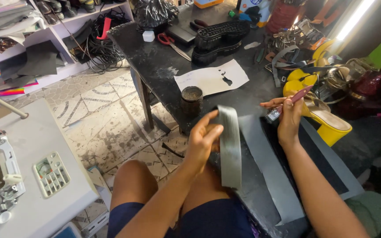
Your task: Applying a dark adhesive or dye to the back of several leather strips using a small brush at a workbench.
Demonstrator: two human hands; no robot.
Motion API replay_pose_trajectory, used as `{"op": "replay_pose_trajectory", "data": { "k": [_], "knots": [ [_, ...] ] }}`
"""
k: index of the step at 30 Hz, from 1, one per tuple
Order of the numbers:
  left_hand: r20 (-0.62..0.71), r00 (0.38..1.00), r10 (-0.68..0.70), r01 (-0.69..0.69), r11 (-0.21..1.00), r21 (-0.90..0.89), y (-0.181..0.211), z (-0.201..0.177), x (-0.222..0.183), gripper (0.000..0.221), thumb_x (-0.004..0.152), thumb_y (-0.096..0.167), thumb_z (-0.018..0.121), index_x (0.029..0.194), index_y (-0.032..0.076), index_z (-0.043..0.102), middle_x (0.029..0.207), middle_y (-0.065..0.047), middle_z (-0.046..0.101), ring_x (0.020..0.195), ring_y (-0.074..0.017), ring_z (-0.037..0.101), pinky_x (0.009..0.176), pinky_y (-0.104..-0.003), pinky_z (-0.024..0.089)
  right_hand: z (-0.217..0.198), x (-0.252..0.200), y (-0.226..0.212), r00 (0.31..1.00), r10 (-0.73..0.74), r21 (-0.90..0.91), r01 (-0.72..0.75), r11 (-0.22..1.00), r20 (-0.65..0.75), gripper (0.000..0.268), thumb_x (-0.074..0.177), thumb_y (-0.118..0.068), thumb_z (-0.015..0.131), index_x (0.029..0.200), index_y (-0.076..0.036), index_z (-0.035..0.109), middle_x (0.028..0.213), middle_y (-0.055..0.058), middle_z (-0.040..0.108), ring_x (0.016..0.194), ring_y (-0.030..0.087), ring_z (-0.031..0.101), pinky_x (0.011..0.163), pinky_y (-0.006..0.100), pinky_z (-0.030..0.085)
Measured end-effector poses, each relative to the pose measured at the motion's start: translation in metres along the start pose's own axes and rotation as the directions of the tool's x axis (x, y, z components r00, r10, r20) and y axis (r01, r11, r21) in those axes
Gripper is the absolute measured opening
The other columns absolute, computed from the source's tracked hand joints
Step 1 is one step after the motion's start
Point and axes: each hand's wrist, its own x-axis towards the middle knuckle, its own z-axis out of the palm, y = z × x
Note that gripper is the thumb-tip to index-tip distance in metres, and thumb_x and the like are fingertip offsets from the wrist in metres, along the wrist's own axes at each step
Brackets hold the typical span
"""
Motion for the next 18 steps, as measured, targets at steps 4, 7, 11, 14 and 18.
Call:
{"op": "replay_pose_trajectory", "data": {
  "k": [4, 7, 11, 14, 18],
  "knots": [
    [0.076, 0.994, -0.074, 0.074, 0.997, 0.004, -0.018, -0.007, 0.052, 0.052, 0.093, 0.012, 0.058, 0.145, 0.007, 0.052, 0.095, -0.004, 0.07, 0.072, -0.0098, 0.063, 0.059, -0.026, 0.051, 0.002, -0.007, -0.007, 0.988, -0.149, -0.085, 0.147, 0.986, -0.029, 0.03, 0.12, -0.027, 0.036, 0.135, -0.002, 0.035, 0.107, 0.017, 0.062, 0.099, 0.03, 0.07, 0.097, 0.043, 0.056],
    [0.112, 0.993, 0.024, -0.039, 0.99, 0.134, -0.07, -0.026, 0.091, 0.053, 0.095, 0.012, 0.06, 0.147, 0.006, 0.056, 0.097, -0.005, 0.069, 0.076, -0.0079, 0.061, 0.066, -0.026, 0.049, 0.005, -0.007, -0.01, 0.985, -0.159, -0.113, 0.151, 0.982, -0.062, 0.033, 0.118, -0.028, 0.037, 0.138, -0.001, 0.034, 0.105, 0.017, 0.062, 0.096, 0.028, 0.069, 0.094, 0.041, 0.055],
    [-0.147, 0.989, 0.002, 0.075, 0.854, 0.515, -0.073, -0.024, 0.092, 0.044, 0.095, 0.023, 0.062, 0.134, 0.005, 0.065, 0.096, -0.014, 0.076, 0.078, -0.0209, 0.068, 0.073, -0.034, 0.054, 0.001, -0.006, -0.002, 0.989, -0.127, -0.135, 0.116, 0.984, -0.08, 0.033, 0.117, -0.028, 0.037, 0.136, -0.001, 0.036, 0.103, 0.016, 0.062, 0.092, 0.026, 0.068, 0.091, 0.039, 0.055],
    [-0.108, 0.988, 0.106, -0.001, 0.719, 0.695, -0.071, -0.015, 0.086, 0.043, 0.095, 0.036, 0.062, 0.123, 0.004, 0.072, 0.108, -0.019, 0.074, 0.099, -0.0303, 0.072, 0.085, -0.038, 0.055, 0.0, -0.005, 0.001, 0.99, -0.107, -0.162, 0.092, 0.983, -0.089, 0.03, 0.118, -0.026, 0.037, 0.133, -0.001, 0.037, 0.103, 0.015, 0.062, 0.091, 0.025, 0.068, 0.09, 0.039, 0.055],
    [-0.035, 0.974, 0.224, -0.126, 0.662, 0.739, -0.085, -0.011, 0.1, 0.041, 0.094, 0.037, 0.059, 0.114, 0.004, 0.075, 0.114, -0.02, 0.071, 0.106, -0.0365, 0.068, 0.09, -0.041, 0.054, 0.001, -0.005, 0.001, 0.99, -0.084, -0.163, 0.065, 0.985, -0.11, 0.026, 0.117, -0.025, 0.036, 0.13, -0.002, 0.037, 0.102, 0.014, 0.062, 0.089, 0.024, 0.068, 0.087, 0.038, 0.056]
  ]
}}
